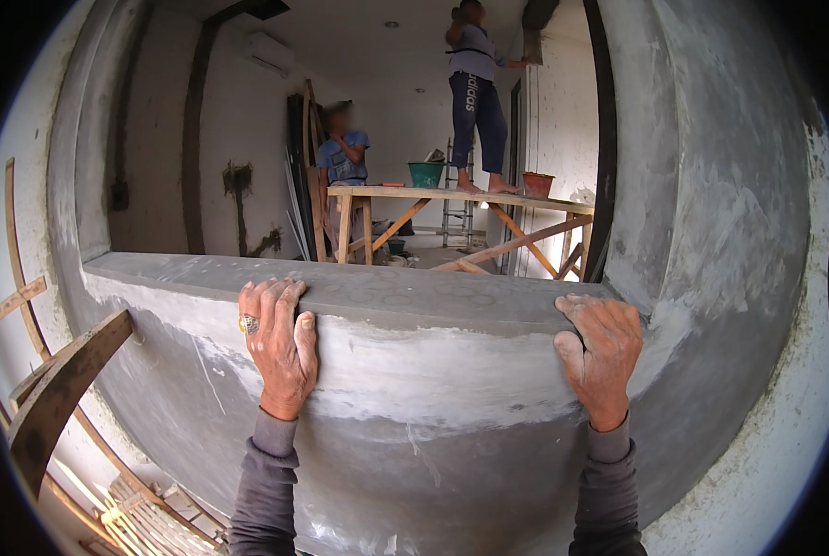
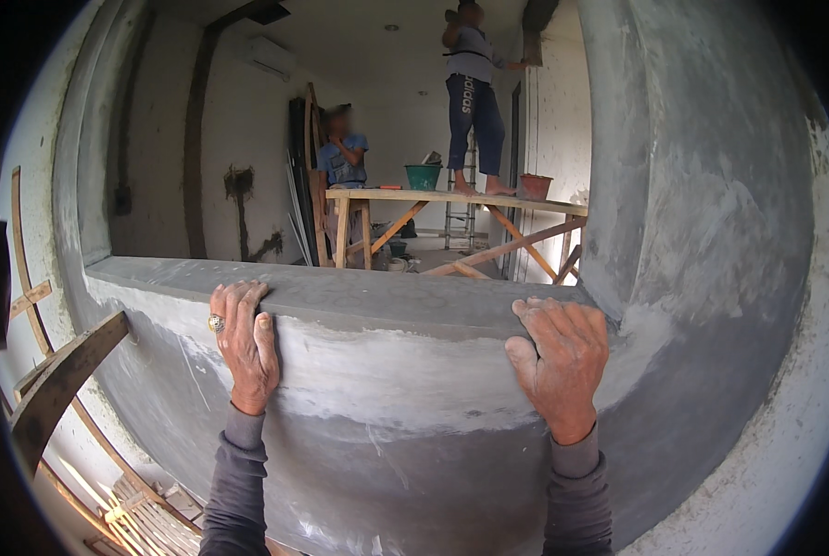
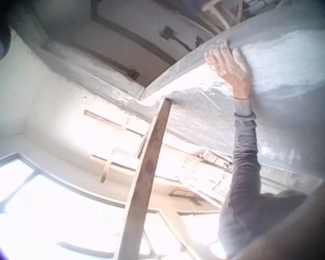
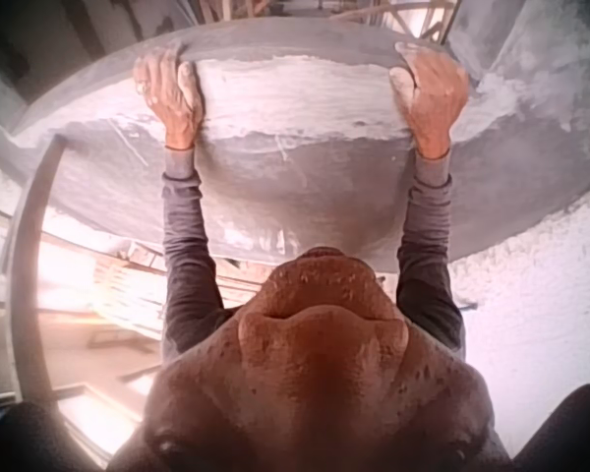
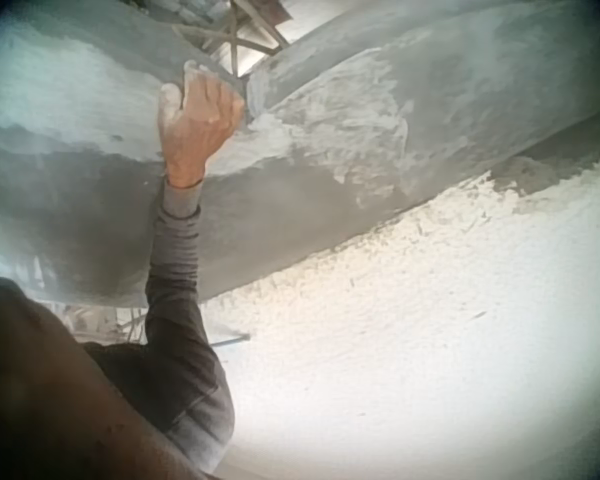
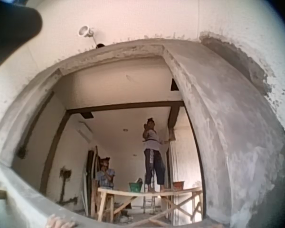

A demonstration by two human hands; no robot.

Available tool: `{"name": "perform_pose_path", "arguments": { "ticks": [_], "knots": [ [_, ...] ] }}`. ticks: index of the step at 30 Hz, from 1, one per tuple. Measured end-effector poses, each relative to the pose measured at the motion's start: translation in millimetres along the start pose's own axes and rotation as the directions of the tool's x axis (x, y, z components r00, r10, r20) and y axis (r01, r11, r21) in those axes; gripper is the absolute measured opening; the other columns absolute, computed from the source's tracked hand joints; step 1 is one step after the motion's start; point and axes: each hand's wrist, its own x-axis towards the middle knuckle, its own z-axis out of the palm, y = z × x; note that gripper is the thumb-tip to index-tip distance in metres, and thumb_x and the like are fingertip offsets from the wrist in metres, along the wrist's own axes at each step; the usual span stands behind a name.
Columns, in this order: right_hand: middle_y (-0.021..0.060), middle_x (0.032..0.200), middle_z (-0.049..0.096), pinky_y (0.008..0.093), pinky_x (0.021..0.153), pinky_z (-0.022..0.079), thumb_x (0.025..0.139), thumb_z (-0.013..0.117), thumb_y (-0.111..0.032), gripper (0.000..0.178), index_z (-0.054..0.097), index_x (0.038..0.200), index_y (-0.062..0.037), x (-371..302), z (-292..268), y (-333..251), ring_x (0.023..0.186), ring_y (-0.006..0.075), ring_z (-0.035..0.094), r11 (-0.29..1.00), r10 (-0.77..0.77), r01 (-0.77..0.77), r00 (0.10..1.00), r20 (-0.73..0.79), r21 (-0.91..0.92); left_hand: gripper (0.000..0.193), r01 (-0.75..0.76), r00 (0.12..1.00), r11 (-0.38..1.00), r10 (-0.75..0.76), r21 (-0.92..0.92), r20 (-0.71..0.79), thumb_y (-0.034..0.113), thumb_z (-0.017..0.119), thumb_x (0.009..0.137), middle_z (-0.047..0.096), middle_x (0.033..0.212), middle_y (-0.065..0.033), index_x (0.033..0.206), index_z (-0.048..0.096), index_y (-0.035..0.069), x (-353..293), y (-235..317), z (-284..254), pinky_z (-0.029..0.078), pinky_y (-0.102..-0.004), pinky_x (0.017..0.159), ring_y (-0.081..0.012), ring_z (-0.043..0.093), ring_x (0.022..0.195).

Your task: The person smoothes and shapes a curved concrete partition using a wooden board and their hands.

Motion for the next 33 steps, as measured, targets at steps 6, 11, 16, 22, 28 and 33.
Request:
{"name": "perform_pose_path", "arguments": {
  "ticks": [6,11,16,22,28,33],
  "knots": [
    [0.0069,0.097,0.076,0.0379,0.083,0.044,0.073,0.074,-0.020,0.031,0.077,0.100,-0.0051,0.6,-0.3,0.0,0.088,0.0236,0.066,1.000,-0.004,0.004,1.000,-0.007,0.016,0.047,-0.005,1.000,1.000,0.005,0.000,0.001,0.035,0.039,0.108,0.066,0.115,-0.0200,0.114,0.066,-0.003,0.2,0.4,-1.0,0.032,-0.0535,0.117,-0.0388,0.056,0.118],
    [0.0065,0.096,0.075,0.0377,0.083,0.044,0.073,0.074,-0.020,0.031,0.076,0.099,-0.0049,0.6,-0.8,-0.7,0.087,0.0236,0.065,1.000,0.006,-0.006,1.000,0.004,0.010,0.046,-0.004,1.000,1.000,0.004,0.002,-0.001,0.034,0.040,0.108,0.066,0.115,-0.0199,0.115,0.066,-0.004,0.0,0.3,-0.2,0.032,-0.0535,0.117,-0.0384,0.057,0.118],
    [0.0063,0.097,0.075,0.0375,0.083,0.044,0.074,0.075,-0.021,0.030,0.076,0.100,-0.0049,0.9,-0.5,0.0,0.087,0.0236,0.065,1.000,-0.005,0.005,1.000,-0.005,0.017,0.045,-0.005,1.000,1.000,0.005,0.004,-0.003,0.033,0.040,0.108,0.066,0.115,-0.0198,0.114,0.066,-0.004,-0.3,0.3,0.3,0.032,-0.0535,0.117,-0.0385,0.057,0.118],
    [0.0069,0.098,0.075,0.0377,0.082,0.044,0.076,0.074,-0.024,0.031,0.076,0.100,-0.0048,-0.2,-0.8,0.7,0.088,0.0240,0.065,1.000,0.001,-0.001,1.000,0.006,0.012,0.037,-0.005,1.000,1.000,0.005,-0.011,-0.008,0.027,0.047,0.104,0.066,0.114,-0.0184,0.114,0.067,-0.002,-0.1,-0.2,0.0,0.032,-0.0556,0.116,-0.0375,0.057,0.117],
    [0.0070,0.098,0.075,0.0376,0.081,0.044,0.076,0.074,-0.023,0.031,0.076,0.101,-0.0048,-0.4,0.6,1.7,0.088,0.0240,0.065,1.000,-0.014,0.014,1.000,-0.002,0.003,0.034,-0.007,1.000,1.000,0.007,-0.018,-0.016,0.025,0.050,0.102,0.066,0.114,-0.0181,0.113,0.067,-0.002,-0.6,-0.8,1.3,0.032,-0.0564,0.116,-0.0373,0.057,0.116],
    [0.0071,0.097,0.075,0.0378,0.081,0.044,0.075,0.074,-0.022,0.031,0.076,0.101,-0.0049,-0.6,0.0,1.9,0.088,0.0238,0.065,1.000,-0.010,0.010,1.000,0.009,0.006,0.034,-0.009,1.000,1.000,0.009,-0.011,-0.020,0.025,0.049,0.103,0.067,0.114,-0.0182,0.114,0.067,-0.002,-1.4,-1.8,1.7,0.032,-0.0563,0.116,-0.0375,0.058,0.116]
  ]
}}
